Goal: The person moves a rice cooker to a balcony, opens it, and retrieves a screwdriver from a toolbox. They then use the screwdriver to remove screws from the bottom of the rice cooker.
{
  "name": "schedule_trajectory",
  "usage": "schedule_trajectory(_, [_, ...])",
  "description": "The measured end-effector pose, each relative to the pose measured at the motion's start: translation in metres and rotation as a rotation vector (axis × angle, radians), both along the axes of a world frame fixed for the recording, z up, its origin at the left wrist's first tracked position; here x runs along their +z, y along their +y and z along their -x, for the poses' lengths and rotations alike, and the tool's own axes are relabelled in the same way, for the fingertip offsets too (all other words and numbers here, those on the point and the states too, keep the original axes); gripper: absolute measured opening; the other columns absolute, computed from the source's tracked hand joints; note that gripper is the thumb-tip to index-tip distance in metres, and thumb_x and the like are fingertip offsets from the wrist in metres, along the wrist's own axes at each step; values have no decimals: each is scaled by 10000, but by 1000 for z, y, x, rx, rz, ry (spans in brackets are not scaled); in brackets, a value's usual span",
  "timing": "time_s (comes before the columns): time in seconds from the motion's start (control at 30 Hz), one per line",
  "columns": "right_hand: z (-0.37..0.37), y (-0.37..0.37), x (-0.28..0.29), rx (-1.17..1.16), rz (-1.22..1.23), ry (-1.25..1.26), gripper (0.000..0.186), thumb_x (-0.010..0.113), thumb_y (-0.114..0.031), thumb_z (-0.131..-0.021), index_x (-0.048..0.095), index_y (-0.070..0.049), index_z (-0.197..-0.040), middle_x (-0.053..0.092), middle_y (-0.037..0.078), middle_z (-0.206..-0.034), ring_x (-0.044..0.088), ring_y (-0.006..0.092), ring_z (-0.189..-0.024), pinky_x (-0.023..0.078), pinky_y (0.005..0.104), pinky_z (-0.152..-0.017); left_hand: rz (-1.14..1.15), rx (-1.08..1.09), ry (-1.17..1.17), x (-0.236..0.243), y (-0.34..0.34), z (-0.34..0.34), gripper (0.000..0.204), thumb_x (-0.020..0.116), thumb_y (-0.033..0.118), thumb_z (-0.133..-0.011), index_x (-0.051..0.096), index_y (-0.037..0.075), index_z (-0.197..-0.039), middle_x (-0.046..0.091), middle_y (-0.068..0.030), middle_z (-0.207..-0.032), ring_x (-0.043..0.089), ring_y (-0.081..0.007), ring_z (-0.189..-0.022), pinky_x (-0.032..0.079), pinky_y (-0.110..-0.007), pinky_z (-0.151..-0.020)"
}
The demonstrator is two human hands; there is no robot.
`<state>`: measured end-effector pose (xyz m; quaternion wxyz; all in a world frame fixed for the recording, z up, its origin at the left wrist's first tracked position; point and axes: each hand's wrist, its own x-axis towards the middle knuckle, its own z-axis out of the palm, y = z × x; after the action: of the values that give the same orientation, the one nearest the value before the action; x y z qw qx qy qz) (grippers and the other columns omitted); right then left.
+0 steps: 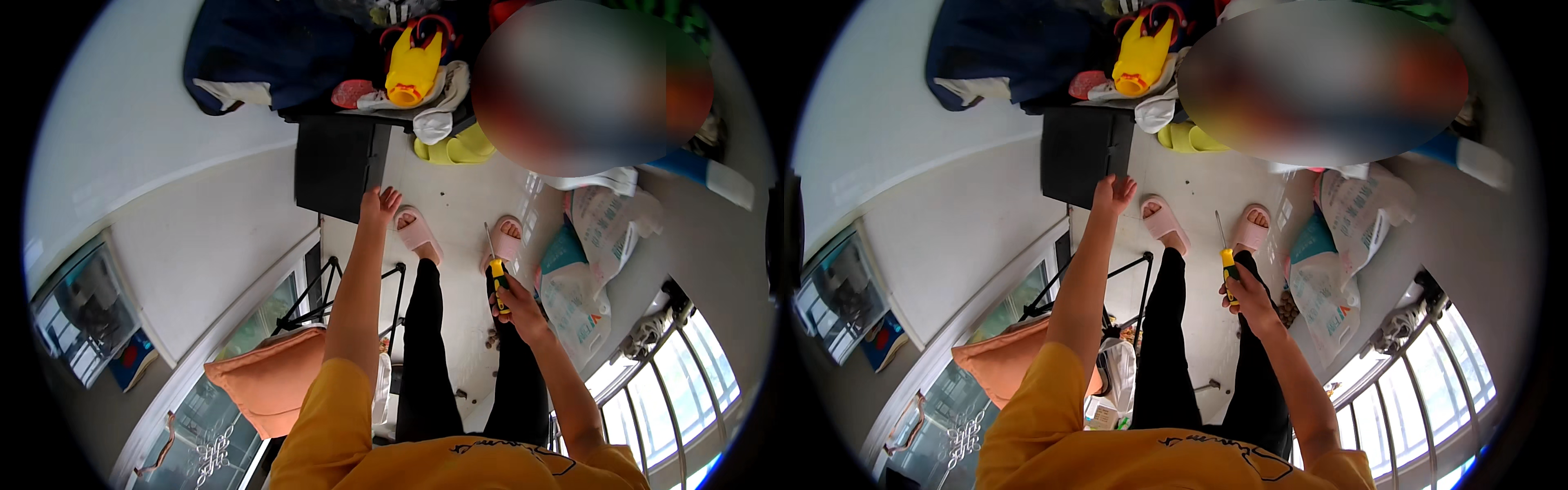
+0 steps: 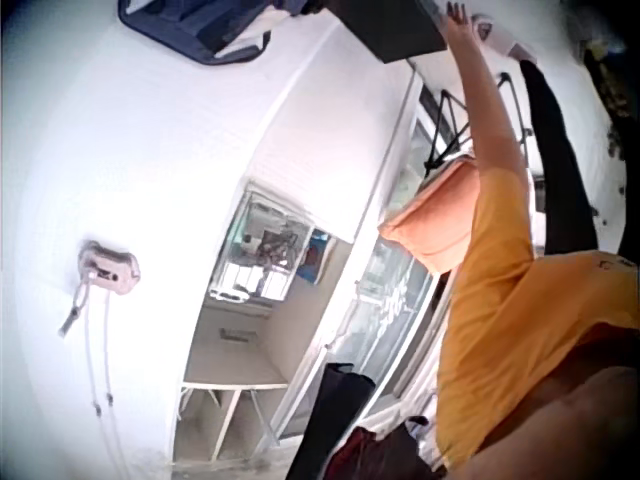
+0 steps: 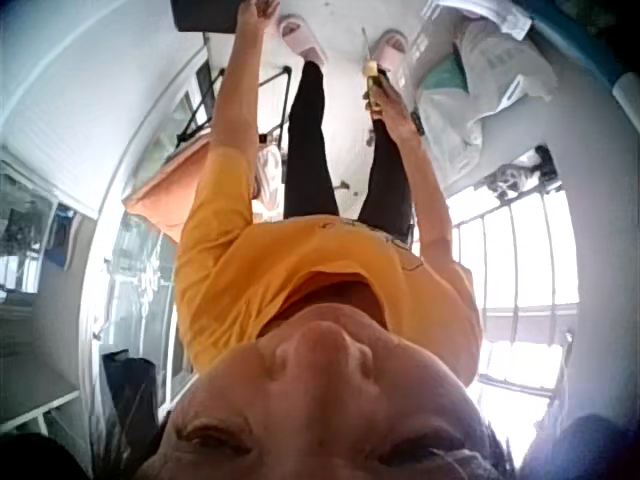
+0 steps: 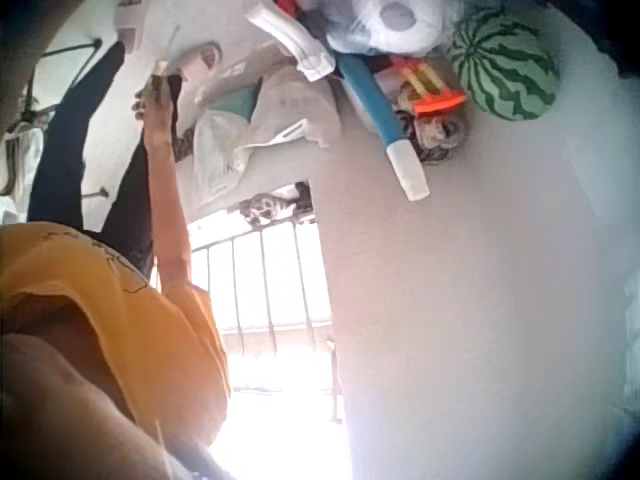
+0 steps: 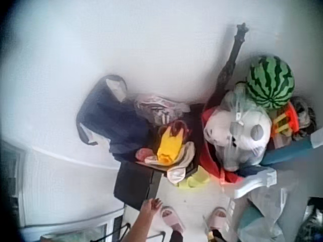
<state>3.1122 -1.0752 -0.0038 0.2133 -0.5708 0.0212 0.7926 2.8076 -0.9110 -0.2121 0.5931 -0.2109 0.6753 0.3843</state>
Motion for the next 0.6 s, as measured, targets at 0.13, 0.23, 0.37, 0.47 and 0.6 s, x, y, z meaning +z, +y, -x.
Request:
schedule_trajectory(0.13, [20, 30, -50, -47, 9, -35, 387, 449, -178, -907, 375, -67, -1270, 521, 41, -816, 496, 76, -623, 373, 194, -501, 89, 210, -123, -84, 31, 10, 302, 470, 213, -892, 419, 76, -1156, 532, -164, -1041, 558, -290, -926, 441, -460, -884])
schedule_trajectory(0.23, [34, 47, -82, -127, 33, -71, 385, 443, -182, -907, 385, -70, -1270, 521, 42, -819, 492, 80, -624, 371, 193, -509, 45, 228, -53, -112, 50, 0, 287, 476, 214, -887, 412, 113, -1148, 520, -152, -1024, 542, -296, -911, 436, -457, -887])
schedule_trajectory(0.37, [61, 80, -116, -95, 15, -26, 394, 452, -195, -904, 395, -75, -1274, 528, 42, -828, 492, 89, -632, 379, 198, -524, -546, -401, 121, -196, 5, 80, 162, 490, 228, -886, 484, 102, -988, 529, -137, -964, 545, -290, -878, 452, -434, -848])
schedule_trajectory(0.47, [80, 89, -159, -19, -23, -75, 427, 473, -195, -898, 374, -88, -1299, 539, 48, -865, 515, 103, -668, 411, 213, -555, -669, -315, -224, -187, 12, 79, 148, 491, 218, -890, 523, 76, -863, 542, -114, -888, 550, -271, -850, 466, -399, -805])
schedule_trajectory(0.6, [130, 106, -210, -53, -9, -56, 525, 512, -228, -898, 295, -112, -1362, 525, 38, -992, 561, 147, -784, 467, 258, -647, -180, 194, -585, -97, 54, 73, 157, 467, 129, -867, 529, 27, -766, 536, -55, -736, 536, -191, -738, 462, -303, -704])
